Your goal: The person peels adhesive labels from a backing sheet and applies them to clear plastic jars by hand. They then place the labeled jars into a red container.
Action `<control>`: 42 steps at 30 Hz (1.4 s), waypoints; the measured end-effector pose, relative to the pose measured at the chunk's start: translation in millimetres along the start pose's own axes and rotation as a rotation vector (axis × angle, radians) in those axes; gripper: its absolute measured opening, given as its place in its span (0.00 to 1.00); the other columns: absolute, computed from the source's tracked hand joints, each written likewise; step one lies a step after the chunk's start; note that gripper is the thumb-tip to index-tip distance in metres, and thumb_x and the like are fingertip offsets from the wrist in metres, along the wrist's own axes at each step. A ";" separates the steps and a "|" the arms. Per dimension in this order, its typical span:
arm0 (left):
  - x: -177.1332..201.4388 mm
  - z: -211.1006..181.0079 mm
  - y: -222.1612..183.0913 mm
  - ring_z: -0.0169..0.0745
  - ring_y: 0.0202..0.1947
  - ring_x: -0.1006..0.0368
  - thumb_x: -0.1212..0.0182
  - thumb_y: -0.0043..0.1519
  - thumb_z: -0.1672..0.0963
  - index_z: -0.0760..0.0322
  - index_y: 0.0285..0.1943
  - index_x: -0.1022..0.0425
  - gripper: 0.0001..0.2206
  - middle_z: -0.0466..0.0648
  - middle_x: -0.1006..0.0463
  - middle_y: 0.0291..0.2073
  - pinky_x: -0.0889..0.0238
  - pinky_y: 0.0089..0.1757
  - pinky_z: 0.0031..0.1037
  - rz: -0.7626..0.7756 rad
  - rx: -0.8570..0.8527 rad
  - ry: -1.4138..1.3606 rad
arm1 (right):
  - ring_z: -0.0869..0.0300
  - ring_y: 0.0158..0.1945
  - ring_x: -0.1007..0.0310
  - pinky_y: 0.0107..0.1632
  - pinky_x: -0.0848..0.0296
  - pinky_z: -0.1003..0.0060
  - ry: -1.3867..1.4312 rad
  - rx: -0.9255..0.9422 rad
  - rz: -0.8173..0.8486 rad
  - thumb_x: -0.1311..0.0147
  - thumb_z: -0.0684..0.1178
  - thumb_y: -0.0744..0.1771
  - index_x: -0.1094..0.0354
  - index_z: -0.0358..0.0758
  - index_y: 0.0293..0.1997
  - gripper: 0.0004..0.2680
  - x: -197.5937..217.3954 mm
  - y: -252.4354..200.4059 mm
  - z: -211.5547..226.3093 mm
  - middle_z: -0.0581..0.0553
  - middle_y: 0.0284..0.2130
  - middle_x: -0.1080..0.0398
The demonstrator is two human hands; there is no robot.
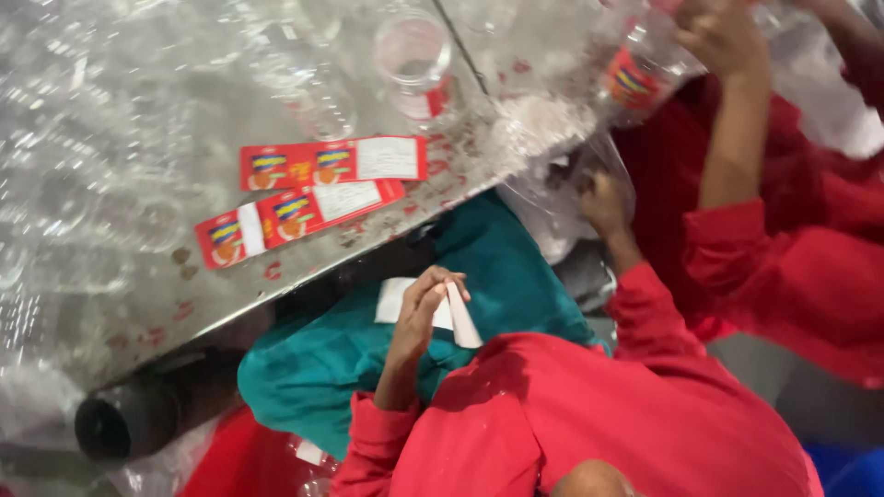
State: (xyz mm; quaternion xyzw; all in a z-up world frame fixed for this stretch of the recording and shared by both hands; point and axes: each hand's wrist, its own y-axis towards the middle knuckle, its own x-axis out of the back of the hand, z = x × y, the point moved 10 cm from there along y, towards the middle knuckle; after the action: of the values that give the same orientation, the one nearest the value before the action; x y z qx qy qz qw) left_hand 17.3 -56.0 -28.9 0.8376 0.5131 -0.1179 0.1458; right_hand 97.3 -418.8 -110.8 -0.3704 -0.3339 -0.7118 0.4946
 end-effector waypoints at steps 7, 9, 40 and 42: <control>-18.1 -32.8 65.3 0.44 0.47 0.27 0.31 0.61 0.55 0.72 0.50 0.33 0.18 0.54 0.30 0.41 0.28 0.55 0.35 0.046 -0.391 0.229 | 0.61 0.60 0.33 0.61 0.33 0.64 1.069 0.358 0.620 0.39 0.46 0.65 0.40 0.36 0.65 0.22 -7.5 -80.9 189.0 0.46 0.57 0.31; -1.0 9.2 116.5 0.47 0.50 0.23 0.43 0.67 0.58 0.72 0.52 0.29 0.10 0.57 0.23 0.44 0.28 0.53 0.34 0.028 0.144 -0.509 | 0.65 0.46 0.26 0.51 0.27 0.68 1.245 0.035 0.805 0.42 0.48 0.67 0.35 0.42 0.60 0.15 -42.3 -100.2 199.3 0.50 0.45 0.25; 55.4 31.4 -84.1 0.56 0.74 0.40 0.29 0.60 0.54 0.62 0.67 0.35 0.27 0.53 0.31 0.67 0.48 0.70 0.46 -0.409 0.130 0.576 | 0.70 0.28 0.32 0.30 0.37 0.74 0.589 -0.163 0.761 0.38 0.45 0.66 0.24 0.34 0.45 0.07 9.1 -98.1 108.2 0.50 0.29 0.26; 62.3 42.6 -85.7 0.57 0.72 0.39 0.31 0.60 0.51 0.62 0.62 0.34 0.25 0.53 0.31 0.64 0.43 0.66 0.44 -0.420 0.205 0.252 | 0.70 0.25 0.33 0.27 0.35 0.73 0.398 -0.011 1.053 0.36 0.47 0.64 0.24 0.35 0.42 0.07 -20.8 -127.9 127.4 0.52 0.26 0.28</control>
State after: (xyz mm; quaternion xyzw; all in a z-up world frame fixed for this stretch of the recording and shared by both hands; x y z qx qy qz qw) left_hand -33.7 16.9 -100.7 0.7311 0.6753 -0.0914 -0.0324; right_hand 5.6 -265.2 -78.6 -0.3483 -0.0003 -0.4266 0.8347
